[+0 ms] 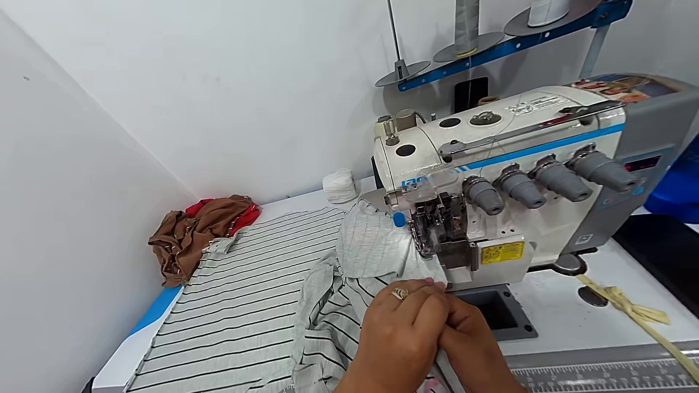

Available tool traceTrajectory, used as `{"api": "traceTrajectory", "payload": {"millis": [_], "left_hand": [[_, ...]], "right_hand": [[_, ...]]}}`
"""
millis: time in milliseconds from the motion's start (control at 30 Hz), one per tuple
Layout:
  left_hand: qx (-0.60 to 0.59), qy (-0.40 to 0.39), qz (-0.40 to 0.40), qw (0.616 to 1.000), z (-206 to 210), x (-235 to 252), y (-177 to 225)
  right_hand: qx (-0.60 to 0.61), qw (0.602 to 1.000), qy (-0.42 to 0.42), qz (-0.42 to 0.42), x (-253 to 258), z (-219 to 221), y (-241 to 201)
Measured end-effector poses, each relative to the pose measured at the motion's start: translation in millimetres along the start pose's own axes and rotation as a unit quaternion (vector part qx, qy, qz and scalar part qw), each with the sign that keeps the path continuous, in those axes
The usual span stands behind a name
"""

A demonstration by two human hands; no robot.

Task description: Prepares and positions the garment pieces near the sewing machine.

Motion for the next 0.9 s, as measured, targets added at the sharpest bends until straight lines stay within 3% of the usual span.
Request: {"api": "traceTrajectory", "payload": {"millis": [100,233,400,500,567,633,700,733,800,833,900], "left_hand": [[0.010,-0.019,-0.044,0.999,2,2,-4],[-0.102,-0.065,-0.146,0.982,5,8,-36],[-0.156,-0.306,-0.220,0.913,23,44,-90],[-0.133,-0.373,-0.210,0.894,38,65,-106],[-0.123,-0.314,-0.216,0.917,37,64,-105],[-0.109,-0.133,-0.235,0.957,20,39,-101],[-0.138,0.009,-0.295,0.946,-8,-6,-87],[-0.184,0.039,-0.348,0.918,-17,-31,-77],[-0.314,0.010,-0.459,0.831,-28,-72,-49],[-0.395,-0.029,-0.509,0.764,-32,-87,-31],[-0.526,-0.058,-0.613,0.587,-35,-128,1]], "right_hand": [[0.023,0.999,-0.023,0.009,-3,1,2],[0.014,0.998,-0.053,0.021,-11,5,-3],[-0.015,0.993,-0.086,0.075,-25,21,-11],[-0.039,0.989,-0.102,0.096,-32,30,-10],[-0.061,0.989,-0.077,0.108,-37,31,-13],[-0.076,0.992,-0.045,0.094,-41,26,-20],[-0.052,0.997,-0.030,0.047,-42,19,-33],[-0.034,0.999,-0.028,0.032,-42,17,-40],[-0.018,0.998,-0.066,0.012,-46,24,-53],[-0.029,0.993,-0.117,0.000,-51,34,-56],[-0.044,0.954,-0.296,-0.010,-66,64,-51]]}}
Point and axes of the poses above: each hand's wrist, its own x-axis towards the middle knuckle, its own z-axis out of the palm, y = z × x, the point moved 4 cm from there along x, towards the middle knuckle, and after that the axes turned 6 degrees about x, right-handed, at the moved point
